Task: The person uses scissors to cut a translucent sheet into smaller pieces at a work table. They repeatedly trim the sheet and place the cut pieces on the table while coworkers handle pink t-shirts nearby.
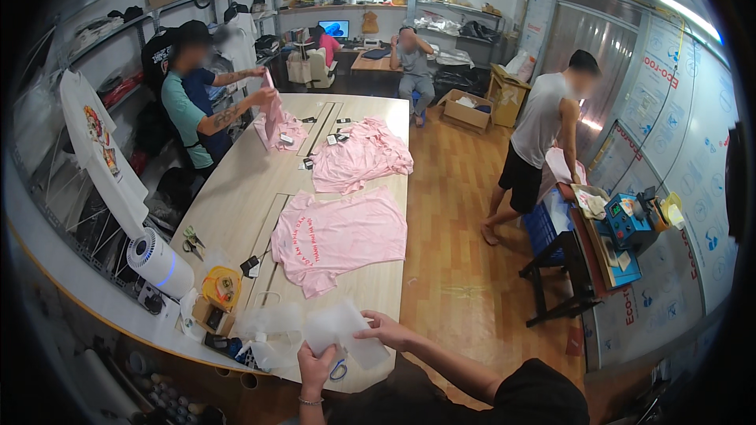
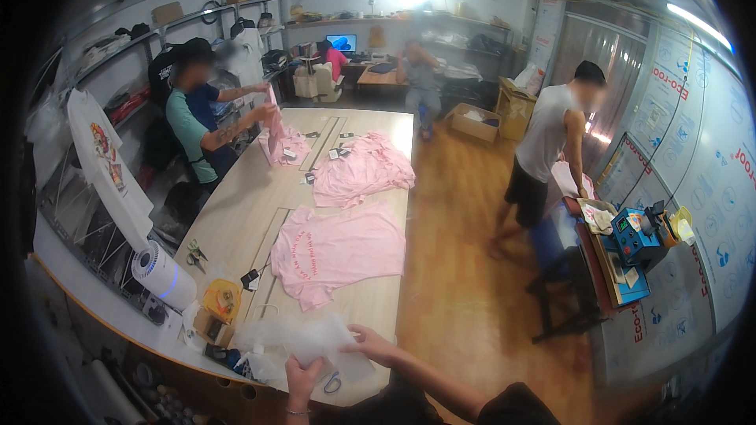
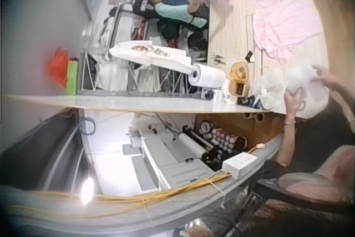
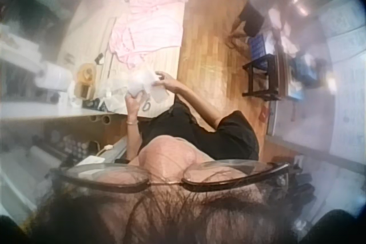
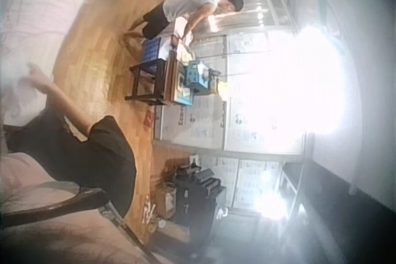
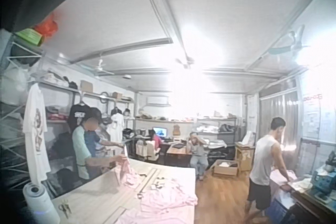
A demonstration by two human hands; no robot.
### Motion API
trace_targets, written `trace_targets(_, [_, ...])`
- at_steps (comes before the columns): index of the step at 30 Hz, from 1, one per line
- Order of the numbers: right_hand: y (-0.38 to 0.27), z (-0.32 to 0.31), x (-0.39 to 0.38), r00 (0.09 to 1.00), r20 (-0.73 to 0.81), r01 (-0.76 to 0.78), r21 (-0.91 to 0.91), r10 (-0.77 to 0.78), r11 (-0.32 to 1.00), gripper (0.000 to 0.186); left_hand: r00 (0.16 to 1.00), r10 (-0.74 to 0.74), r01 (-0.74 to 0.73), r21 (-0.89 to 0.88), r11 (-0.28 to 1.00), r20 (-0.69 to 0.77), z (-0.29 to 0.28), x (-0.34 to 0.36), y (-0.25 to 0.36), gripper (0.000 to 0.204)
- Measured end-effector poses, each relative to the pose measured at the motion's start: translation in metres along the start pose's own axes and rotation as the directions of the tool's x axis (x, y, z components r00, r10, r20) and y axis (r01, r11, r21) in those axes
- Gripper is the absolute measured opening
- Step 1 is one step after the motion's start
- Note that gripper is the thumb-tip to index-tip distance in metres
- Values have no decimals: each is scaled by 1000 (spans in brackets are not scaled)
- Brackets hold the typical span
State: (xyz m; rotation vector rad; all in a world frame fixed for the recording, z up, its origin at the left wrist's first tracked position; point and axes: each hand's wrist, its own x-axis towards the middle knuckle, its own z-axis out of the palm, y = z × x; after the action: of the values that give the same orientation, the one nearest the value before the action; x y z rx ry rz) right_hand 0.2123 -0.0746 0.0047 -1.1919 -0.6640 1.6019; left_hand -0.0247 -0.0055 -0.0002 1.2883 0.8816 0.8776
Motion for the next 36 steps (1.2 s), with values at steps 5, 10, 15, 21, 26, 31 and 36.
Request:
trace_targets(5, [-1,-8,3,999,8,-54,24,54,998,66,998,-21,17,-64,998,-61,-9,-2,-3,30])
trace_targets(10, [11,-13,4,998,-36,52,-188,-60,981,79,991,31,-36,-39,999,-127,-18,-1,-12,31])
trace_targets(15, [33,17,-1,998,0,64,-242,-66,968,114,993,92,-85,89,992,-70,2,-6,-18,39])
trace_targets(21, [38,36,-3,995,-42,81,-121,-87,989,112,981,24,-37,63,997,194,33,-19,-15,59])
trace_targets(26, [38,26,-9,990,-79,106,-111,-116,988,90,965,-91,111,-68,992,244,33,-21,-24,55])
trace_targets(31, [60,4,-3,984,-122,124,-71,-132,990,79,965,-200,239,-255,937,171,25,-14,-22,26])
trace_targets(36, [24,1,-19,1000,16,13,315,-18,949,75,976,-209,213,-387,897,53,-2,-10,-10,8])
